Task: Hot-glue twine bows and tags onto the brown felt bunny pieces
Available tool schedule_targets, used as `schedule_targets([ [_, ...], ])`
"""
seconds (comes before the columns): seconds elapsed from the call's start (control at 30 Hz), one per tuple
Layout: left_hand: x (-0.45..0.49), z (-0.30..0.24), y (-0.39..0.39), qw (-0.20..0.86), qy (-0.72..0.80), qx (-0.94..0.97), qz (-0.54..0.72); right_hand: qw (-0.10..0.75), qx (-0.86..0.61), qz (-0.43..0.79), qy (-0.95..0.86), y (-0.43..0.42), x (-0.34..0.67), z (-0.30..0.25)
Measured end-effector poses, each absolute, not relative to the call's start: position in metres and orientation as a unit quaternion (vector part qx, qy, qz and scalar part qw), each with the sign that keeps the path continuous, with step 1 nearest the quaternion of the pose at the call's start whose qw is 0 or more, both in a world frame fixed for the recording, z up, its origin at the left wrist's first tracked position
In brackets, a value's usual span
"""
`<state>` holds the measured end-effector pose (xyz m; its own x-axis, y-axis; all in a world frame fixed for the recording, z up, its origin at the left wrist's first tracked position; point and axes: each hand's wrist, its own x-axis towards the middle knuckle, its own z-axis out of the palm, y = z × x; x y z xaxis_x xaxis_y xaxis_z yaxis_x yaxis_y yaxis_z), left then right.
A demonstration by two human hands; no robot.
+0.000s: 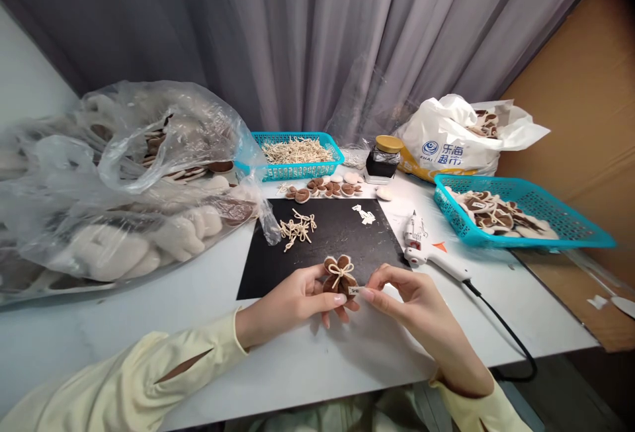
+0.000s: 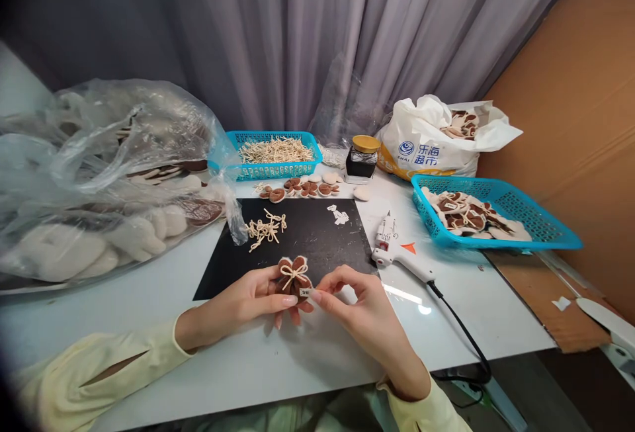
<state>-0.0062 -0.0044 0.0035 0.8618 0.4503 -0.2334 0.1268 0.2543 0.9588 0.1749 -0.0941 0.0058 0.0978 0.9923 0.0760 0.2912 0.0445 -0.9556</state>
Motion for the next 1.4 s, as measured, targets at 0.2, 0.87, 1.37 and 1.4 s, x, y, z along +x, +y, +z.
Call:
schedule_targets([
  [0.2, -0.006, 0.005, -0.004, 0.758, 0.242, 0.597, 0.103, 0.458, -0.594, 0.362, -0.553, -0.095, 0.174, 0.004],
  [0.87, -0.004, 0.006, -0.007, 0.738, 0.273, 0.603, 0.133, 0.522, -0.536, 0.398, -0.531, -0.090, 0.175, -0.004],
  [1.37, -0.005, 0.007, -0.006, 0.736, 0.254, 0.614, 0.126, 0.534, -0.486, 0.457, -0.519, -0.090, 0.170, -0.005],
  [1.4, -0.005, 0.006, -0.006, 0.737, 0.252, 0.614, 0.126, 0.534, -0.484, 0.462, -0.517, -0.090, 0.170, -0.005],
])
